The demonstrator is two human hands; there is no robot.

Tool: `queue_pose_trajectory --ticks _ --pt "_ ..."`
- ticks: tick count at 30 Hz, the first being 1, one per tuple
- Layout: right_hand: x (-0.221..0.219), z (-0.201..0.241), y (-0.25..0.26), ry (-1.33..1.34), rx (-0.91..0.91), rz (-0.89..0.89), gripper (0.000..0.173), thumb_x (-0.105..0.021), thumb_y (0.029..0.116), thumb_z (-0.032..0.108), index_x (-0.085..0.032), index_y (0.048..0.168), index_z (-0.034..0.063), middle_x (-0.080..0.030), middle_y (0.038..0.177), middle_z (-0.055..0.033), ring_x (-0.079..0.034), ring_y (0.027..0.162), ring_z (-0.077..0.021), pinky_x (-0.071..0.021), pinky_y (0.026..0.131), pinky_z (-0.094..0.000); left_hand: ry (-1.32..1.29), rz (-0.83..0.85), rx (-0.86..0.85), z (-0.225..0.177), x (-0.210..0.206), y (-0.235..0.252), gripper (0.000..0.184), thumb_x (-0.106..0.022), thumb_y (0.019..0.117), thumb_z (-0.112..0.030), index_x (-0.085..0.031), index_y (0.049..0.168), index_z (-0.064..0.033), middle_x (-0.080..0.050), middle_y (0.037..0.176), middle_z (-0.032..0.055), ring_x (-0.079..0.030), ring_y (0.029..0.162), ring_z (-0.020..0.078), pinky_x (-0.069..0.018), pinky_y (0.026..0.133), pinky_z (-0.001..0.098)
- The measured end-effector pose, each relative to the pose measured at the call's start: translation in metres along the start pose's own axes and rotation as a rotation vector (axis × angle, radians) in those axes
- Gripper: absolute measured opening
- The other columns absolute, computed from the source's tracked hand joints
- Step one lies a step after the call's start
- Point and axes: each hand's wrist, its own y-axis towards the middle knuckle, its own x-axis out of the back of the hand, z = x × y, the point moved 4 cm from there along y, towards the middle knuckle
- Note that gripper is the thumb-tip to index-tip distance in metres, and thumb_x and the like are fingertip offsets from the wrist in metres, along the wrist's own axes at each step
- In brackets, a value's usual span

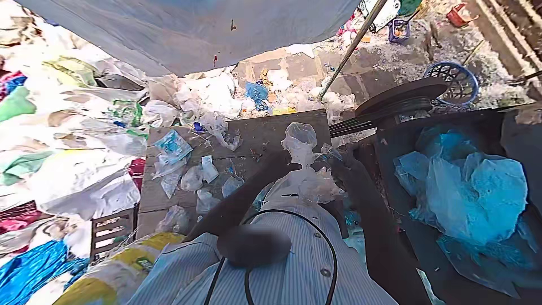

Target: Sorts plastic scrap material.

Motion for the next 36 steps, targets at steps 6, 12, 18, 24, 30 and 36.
queue_pose_trajectory --ticks 6,12,18,24,30,36 --pt "0.025 -0.004 -0.023 0.007 -0.048 -0.105 0.019 -0.056 0.1052 0.025 -0.067 0.102 0.0093 -0.048 0.062 0.0057 -0.040 0.047 -0.0034 -0.0357 0.044 -0.0187 0.111 -0.106 -0.068 -0.012 -0.043 0.033 0.026 -0.057 0.1030 -0.024 -0.071 0.111 -0.0033 -0.071 0.110 0.0162 -0.066 0.113 0.0340 -0.0489 0.100 0.0558" --pt "0.041 -0.005 -0.031 0.140 -0.051 -0.203 0.017 -0.057 0.1046 0.020 -0.067 0.098 0.0087 -0.045 0.060 0.0048 -0.038 0.045 -0.0034 -0.0334 0.041 -0.0175 0.086 -0.089 -0.142 -0.015 -0.009 0.023 0.060 -0.066 0.0921 -0.061 -0.071 0.114 -0.0054 -0.069 0.114 0.0150 -0.064 0.112 0.0326 -0.0496 0.099 0.0561" --pt "0.020 0.004 -0.029 0.173 -0.058 -0.140 0.018 -0.056 0.1045 0.020 -0.062 0.092 0.0091 -0.045 0.060 0.0049 -0.037 0.045 -0.0027 -0.0324 0.042 -0.0167 0.319 -0.074 -0.037 -0.030 -0.041 0.024 0.054 -0.058 0.0994 -0.055 -0.067 0.127 -0.0101 -0.066 0.129 0.0145 -0.057 0.127 0.0366 -0.0383 0.105 0.0656" --pt "0.032 -0.012 -0.032 0.048 -0.058 -0.110 0.018 -0.062 0.1009 0.027 -0.067 0.098 0.0107 -0.049 0.062 0.0042 -0.039 0.045 -0.0039 -0.0335 0.042 -0.0189 0.249 -0.340 -0.114 -0.005 -0.010 0.032 0.022 -0.058 0.1047 -0.022 -0.071 0.114 -0.0061 -0.069 0.111 0.0164 -0.065 0.112 0.0360 -0.0510 0.094 0.0562" --pt "0.034 -0.032 -0.045 -0.338 -0.115 -0.002 0.024 -0.058 0.1020 0.034 -0.069 0.108 0.0135 -0.055 0.071 0.0048 -0.047 0.053 -0.0058 -0.0434 0.051 -0.0257 0.201 -0.570 -0.031 0.050 0.074 0.028 0.019 -0.057 0.1044 -0.014 -0.068 0.104 0.0019 -0.069 0.106 0.0207 -0.068 0.105 0.0386 -0.0533 0.092 0.0582" --pt "0.086 -0.031 -0.078 -0.325 -0.029 -0.086 0.025 -0.062 0.0963 0.038 -0.068 0.106 0.0166 -0.058 0.073 0.0101 -0.050 0.056 0.0007 -0.0443 0.053 -0.0186 -0.044 -0.638 0.092 0.135 0.139 -0.005 0.029 -0.059 0.1040 -0.022 -0.066 0.100 0.0065 -0.067 0.093 0.0247 -0.066 0.090 0.0395 -0.0494 0.086 0.0628"
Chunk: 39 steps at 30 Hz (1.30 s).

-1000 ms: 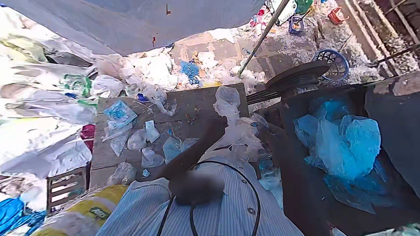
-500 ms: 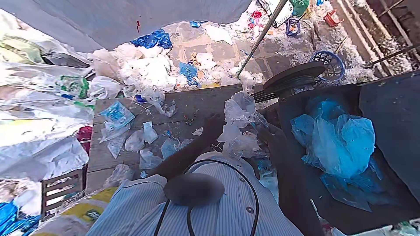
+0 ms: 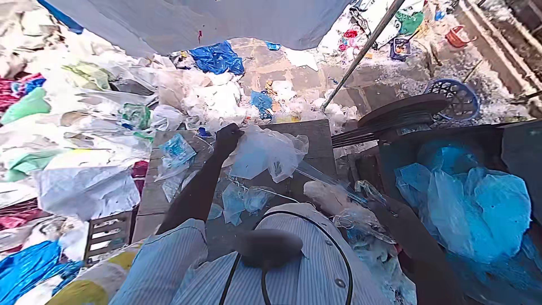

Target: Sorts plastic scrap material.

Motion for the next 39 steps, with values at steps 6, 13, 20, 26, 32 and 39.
queue_pose_trajectory --ticks 6,13,20,26,32,39 --pt "0.004 0.050 -0.001 0.258 0.078 -0.143 0.016 -0.059 0.1003 0.029 -0.069 0.104 0.0168 -0.055 0.066 0.0064 -0.043 0.047 -0.0025 -0.0369 0.042 -0.0173 -0.158 0.109 0.027 -0.003 -0.016 -0.002 0.028 -0.064 0.0980 -0.005 -0.063 0.126 -0.0018 -0.067 0.125 0.0193 -0.070 0.104 0.0317 -0.0555 0.094 0.0534" --pt "-0.010 0.076 0.016 0.236 0.166 -0.040 0.018 -0.058 0.1019 0.028 -0.069 0.098 0.0141 -0.051 0.062 0.0058 -0.043 0.048 -0.0031 -0.0376 0.045 -0.0180 -0.133 0.210 -0.263 -0.124 -0.090 -0.055 0.030 -0.069 0.0987 -0.025 -0.067 0.119 -0.0030 -0.072 0.107 0.0131 -0.071 0.092 0.0254 -0.0581 0.085 0.0469" --pt "-0.017 0.077 -0.005 0.307 0.124 -0.069 0.015 -0.057 0.1027 0.023 -0.070 0.097 0.0165 -0.049 0.059 0.0086 -0.039 0.044 0.0006 -0.0339 0.041 -0.0141 -0.194 0.665 -0.204 -0.182 -0.202 -0.126 0.067 -0.077 0.0883 -0.048 -0.059 0.136 -0.0049 -0.063 0.132 0.0172 -0.063 0.118 0.0318 -0.0500 0.104 0.0512" --pt "-0.009 0.063 -0.027 0.362 0.116 -0.125 0.016 -0.059 0.1019 0.024 -0.073 0.101 0.0171 -0.048 0.059 0.0099 -0.038 0.045 0.0022 -0.0323 0.041 -0.0134 -0.127 0.625 -0.347 -0.191 -0.227 -0.120 0.025 -0.068 0.0979 -0.030 -0.073 0.109 -0.0088 -0.071 0.106 0.0097 -0.067 0.104 0.0263 -0.0524 0.095 0.0511" --pt "0.012 0.038 -0.051 0.137 0.013 -0.223 0.020 -0.060 0.1007 0.031 -0.073 0.107 0.0179 -0.058 0.070 0.0101 -0.044 0.051 -0.0002 -0.0380 0.046 -0.0166 -0.204 0.316 -0.470 -0.175 -0.200 -0.069 0.010 -0.063 0.0987 -0.006 -0.068 0.094 0.0008 -0.066 0.099 0.0171 -0.066 0.098 0.0321 -0.0543 0.090 0.0506" --pt "0.026 0.025 -0.064 -0.198 -0.057 -0.198 0.026 -0.055 0.1006 0.037 -0.072 0.111 0.0204 -0.067 0.086 0.0131 -0.056 0.067 0.0062 -0.0464 0.061 -0.0159 0.003 -0.014 -0.737 -0.144 -0.102 -0.014 0.013 -0.058 0.0993 -0.005 -0.069 0.093 -0.0002 -0.069 0.104 0.0159 -0.064 0.108 0.0342 -0.0516 0.095 0.0506"
